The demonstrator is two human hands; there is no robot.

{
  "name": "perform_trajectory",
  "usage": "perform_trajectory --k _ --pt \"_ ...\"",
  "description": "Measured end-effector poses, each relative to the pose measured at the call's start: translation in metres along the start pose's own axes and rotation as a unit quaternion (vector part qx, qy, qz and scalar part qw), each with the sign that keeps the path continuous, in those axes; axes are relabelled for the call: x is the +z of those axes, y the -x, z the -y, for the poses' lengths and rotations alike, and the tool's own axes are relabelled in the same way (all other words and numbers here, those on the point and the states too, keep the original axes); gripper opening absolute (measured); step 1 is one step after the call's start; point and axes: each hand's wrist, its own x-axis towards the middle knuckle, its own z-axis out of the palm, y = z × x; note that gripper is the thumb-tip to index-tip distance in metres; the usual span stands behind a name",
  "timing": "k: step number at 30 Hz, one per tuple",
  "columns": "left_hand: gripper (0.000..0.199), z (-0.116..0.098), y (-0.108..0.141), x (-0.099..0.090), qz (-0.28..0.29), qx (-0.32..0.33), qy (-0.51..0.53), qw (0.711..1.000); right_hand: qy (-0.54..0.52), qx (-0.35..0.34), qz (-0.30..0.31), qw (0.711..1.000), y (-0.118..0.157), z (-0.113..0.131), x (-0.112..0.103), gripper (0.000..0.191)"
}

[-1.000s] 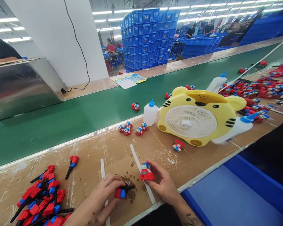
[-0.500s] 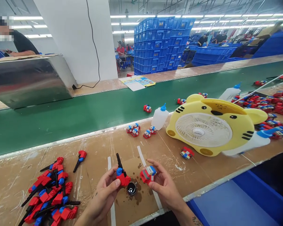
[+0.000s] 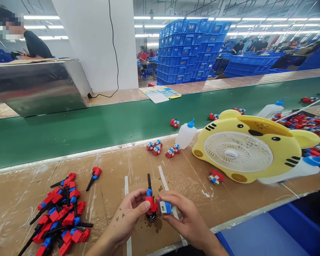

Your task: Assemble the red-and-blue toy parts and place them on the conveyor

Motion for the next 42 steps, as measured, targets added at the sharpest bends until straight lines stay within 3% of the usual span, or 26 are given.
perform_trajectory --k 3,7,10,14,18,22,24,28,32,35,39,42 --pt "0.044 -0.008 -0.004 0.003 0.002 0.005 -0.062 0.998 0.134 -0.043 0.029 0.990 -0.006 0.007 -0.004 0.055" --pt "0.040 -0.015 -0.006 0.008 0.003 0.067 -0.119 0.991 0.214 -0.099 0.008 0.972 -0.023 0.014 0.001 0.057" --pt "0.059 -0.017 -0.012 0.008 -0.023 0.097 -0.149 0.984 0.283 -0.125 0.008 0.951 -0.045 0.021 0.009 0.047" --pt "0.067 -0.029 -0.033 0.000 -0.104 0.143 -0.197 0.964 0.375 -0.151 0.015 0.914 -0.084 0.026 0.025 0.039" --pt "0.055 -0.050 -0.064 -0.014 -0.112 0.180 -0.208 0.955 0.402 -0.162 0.003 0.901 -0.125 0.012 0.038 0.038" --pt "0.043 -0.068 -0.114 -0.030 -0.131 0.200 -0.360 0.902 0.371 -0.145 -0.031 0.917 -0.155 -0.012 0.023 0.045" --pt "0.037 -0.079 -0.150 -0.040 -0.168 0.183 -0.435 0.865 0.393 -0.073 -0.059 0.915 -0.166 -0.025 0.003 0.047" --pt "0.029 -0.104 -0.228 -0.057 -0.206 0.125 -0.534 0.810 0.502 0.094 -0.116 0.852 -0.179 -0.052 -0.029 0.033" --pt "0.028 -0.119 -0.281 -0.064 -0.215 0.072 -0.610 0.759 0.527 0.124 -0.115 0.833 -0.182 -0.069 -0.024 0.028" --pt "0.033 -0.116 -0.296 -0.062 -0.226 0.052 -0.641 0.732 0.531 0.118 -0.100 0.833 -0.179 -0.073 -0.014 0.033" --pt "0.048 -0.109 -0.296 -0.055 -0.218 0.053 -0.662 0.715 0.517 0.080 -0.075 0.849 -0.168 -0.073 -0.015 0.040" --pt "0.061 -0.117 -0.276 -0.063 -0.202 0.057 -0.677 0.706 0.387 0.065 -0.090 0.916 -0.144 -0.073 -0.024 0.033"
